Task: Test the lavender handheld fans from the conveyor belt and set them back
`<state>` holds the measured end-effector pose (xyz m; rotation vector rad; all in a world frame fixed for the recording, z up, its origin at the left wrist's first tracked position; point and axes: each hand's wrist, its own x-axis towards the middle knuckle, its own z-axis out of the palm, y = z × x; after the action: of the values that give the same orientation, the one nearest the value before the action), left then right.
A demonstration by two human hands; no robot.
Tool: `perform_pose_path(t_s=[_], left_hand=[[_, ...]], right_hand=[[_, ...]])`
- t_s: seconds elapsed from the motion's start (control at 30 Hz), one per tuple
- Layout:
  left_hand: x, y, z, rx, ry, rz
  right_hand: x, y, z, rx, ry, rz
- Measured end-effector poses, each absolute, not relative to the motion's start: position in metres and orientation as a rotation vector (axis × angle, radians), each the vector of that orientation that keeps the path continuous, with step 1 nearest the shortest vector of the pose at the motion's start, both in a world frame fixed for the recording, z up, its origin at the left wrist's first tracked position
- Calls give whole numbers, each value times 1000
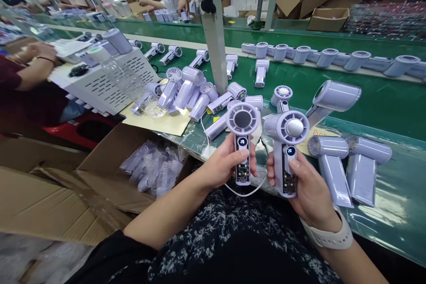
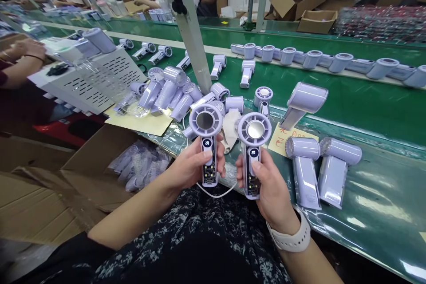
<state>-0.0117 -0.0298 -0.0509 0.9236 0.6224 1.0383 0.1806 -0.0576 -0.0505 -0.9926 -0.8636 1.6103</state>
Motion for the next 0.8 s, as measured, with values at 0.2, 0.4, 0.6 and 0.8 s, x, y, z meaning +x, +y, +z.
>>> perform_pose_path(t_s=[0.2, 0.4, 0.6, 0.8], left_hand=[[-15, -29, -54, 1084, 699, 991], [-14, -31, -54, 1005, 727, 964], [-13, -34, -47, 972, 719, 1022], [-14, -37, -44, 1000, 755, 1030]], right_hand=[[178, -52, -47, -1030, -854, 1540], [174, -52, -48, -1027, -840, 1579], [175, -55, -46, -997, -771, 1607], [178, -57, -44, -961, -751, 1603]])
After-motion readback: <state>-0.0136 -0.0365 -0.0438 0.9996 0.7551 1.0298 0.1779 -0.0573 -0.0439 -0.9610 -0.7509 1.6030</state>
